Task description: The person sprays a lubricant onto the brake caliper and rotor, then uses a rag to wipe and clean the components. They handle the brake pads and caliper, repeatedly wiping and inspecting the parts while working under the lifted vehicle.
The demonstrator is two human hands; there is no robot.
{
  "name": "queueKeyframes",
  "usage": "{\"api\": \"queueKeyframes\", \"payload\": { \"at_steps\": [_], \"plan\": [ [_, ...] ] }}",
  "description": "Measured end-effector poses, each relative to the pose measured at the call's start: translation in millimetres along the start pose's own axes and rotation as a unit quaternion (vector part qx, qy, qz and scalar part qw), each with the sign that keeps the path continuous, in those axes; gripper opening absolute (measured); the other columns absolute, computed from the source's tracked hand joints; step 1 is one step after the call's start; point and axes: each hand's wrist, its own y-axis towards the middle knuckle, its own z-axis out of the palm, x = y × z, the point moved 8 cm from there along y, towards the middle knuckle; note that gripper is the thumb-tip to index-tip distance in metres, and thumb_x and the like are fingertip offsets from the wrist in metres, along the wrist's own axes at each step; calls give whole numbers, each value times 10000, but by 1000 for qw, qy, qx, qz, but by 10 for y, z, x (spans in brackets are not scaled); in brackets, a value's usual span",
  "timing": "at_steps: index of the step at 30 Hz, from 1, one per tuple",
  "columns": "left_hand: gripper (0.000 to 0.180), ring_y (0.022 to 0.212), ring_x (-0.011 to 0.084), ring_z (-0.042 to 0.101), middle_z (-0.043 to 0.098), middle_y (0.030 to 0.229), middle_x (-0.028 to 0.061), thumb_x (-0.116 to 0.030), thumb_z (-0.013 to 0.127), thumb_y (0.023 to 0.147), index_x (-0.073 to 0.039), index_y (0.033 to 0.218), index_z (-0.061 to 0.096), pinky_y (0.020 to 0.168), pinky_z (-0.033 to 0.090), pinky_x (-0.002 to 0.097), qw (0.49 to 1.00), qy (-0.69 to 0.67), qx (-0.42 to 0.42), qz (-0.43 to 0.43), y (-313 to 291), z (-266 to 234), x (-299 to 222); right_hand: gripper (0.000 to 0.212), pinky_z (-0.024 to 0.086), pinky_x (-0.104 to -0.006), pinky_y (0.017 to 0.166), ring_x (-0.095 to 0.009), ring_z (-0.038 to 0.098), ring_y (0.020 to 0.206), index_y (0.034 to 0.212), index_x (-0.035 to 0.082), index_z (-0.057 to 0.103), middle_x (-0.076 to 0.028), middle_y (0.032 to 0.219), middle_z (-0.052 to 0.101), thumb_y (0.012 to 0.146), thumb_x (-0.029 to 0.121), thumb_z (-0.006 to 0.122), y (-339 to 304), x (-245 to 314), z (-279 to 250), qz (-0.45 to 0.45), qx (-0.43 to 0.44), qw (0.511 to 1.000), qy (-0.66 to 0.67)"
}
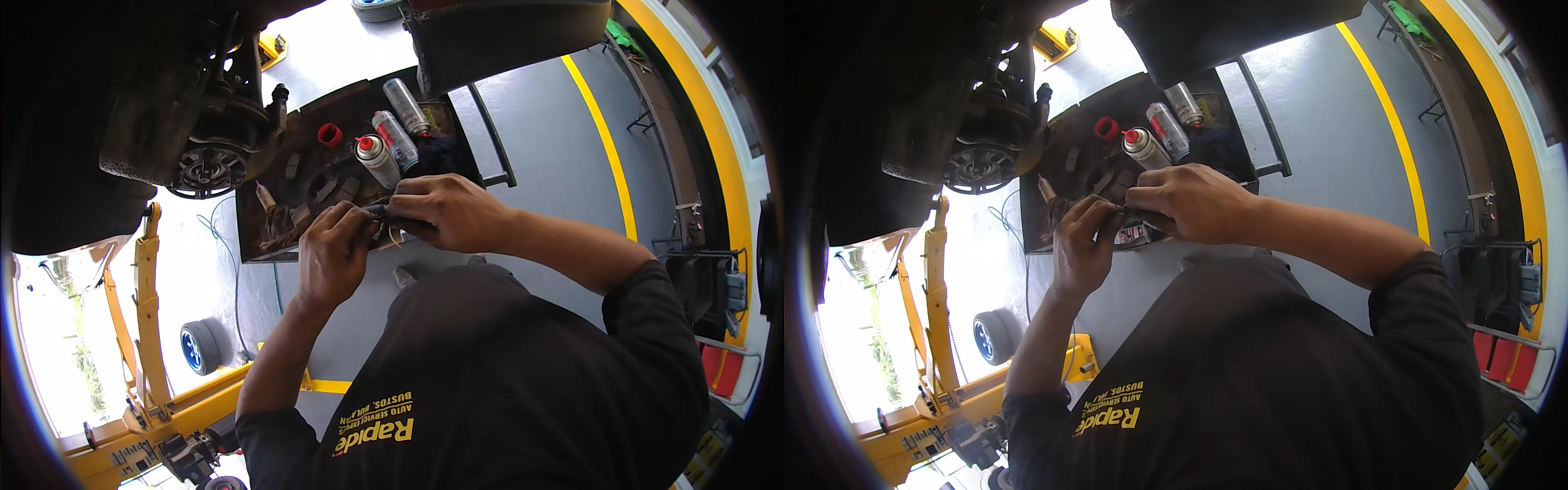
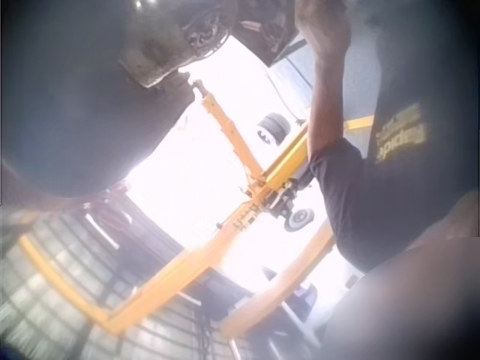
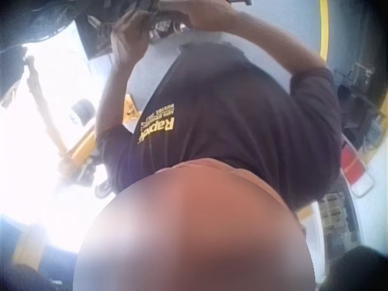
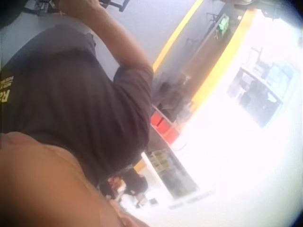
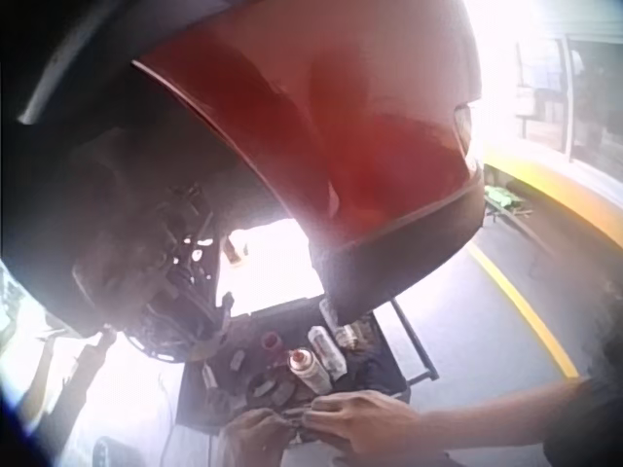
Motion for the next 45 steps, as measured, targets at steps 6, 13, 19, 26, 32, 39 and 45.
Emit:
{"api": "queueKeyframes", "payload": {
  "at_steps": [6,13,19,26,32,39,45],
  "plan": [
    [94,822,359,684,682,909,151,15,716,883,15,974,692,755,533,429,999,28,-13,42,60,-20,-92,201,567,-453,752,-347,701,827,1034,-24,683,-148,939,691,874,56,774,44,25,-33,31,-52,997,52],
    [122,893,369,678,682,939,139,-19,733,857,-6,974,698,774,540,464,1000,-24,-16,-10,21,63,110,181,563,-388,777,-270,734,835,1073,-17,693,-159,905,751,932,89,737,58,-337,229,246,20,946,211],
    [117,889,372,672,678,938,141,-14,740,853,-6,959,689,770,529,471,999,-15,-16,-35,-30,25,257,171,549,-357,769,-180,697,807,1118,-6,729,-109,904,758,1009,120,689,187,-457,386,268,115,923,252],
    [114,856,369,667,665,906,144,21,734,861,-2,952,669,762,520,449,997,9,-58,-39,-30,-155,365,198,560,-350,741,-209,720,755,1088,8,764,-140,883,760,1005,169,683,415,-460,497,223,80,939,249],
    [140,863,369,664,674,925,131,27,741,846,-16,956,667,774,523,452,995,53,-74,-28,-49,-222,359,160,531,-328,796,-123,667,806,1006,3,750,-65,874,750,994,159,720,480,-585,710,285,91,887,353],
    [112,884,372,675,687,959,148,-43,709,911,-23,1015,673,796,528,461,991,100,-54,-68,3,-193,426,120,535,-370,777,-202,689,773,992,5,743,-116,875,733,917,98,745,605,-625,668,248,62,923,288],
    [172,847,322,681,691,918,179,-174,602,1054,-8,1053,647,783,515,405,973,-33,43,-222,128,-194,634,288,568,-467,841,-356,724,953,1063,-22,728,-155,1023,740,795,71,779,798,-202,152,-87,-62,992,62]
  ]
}}
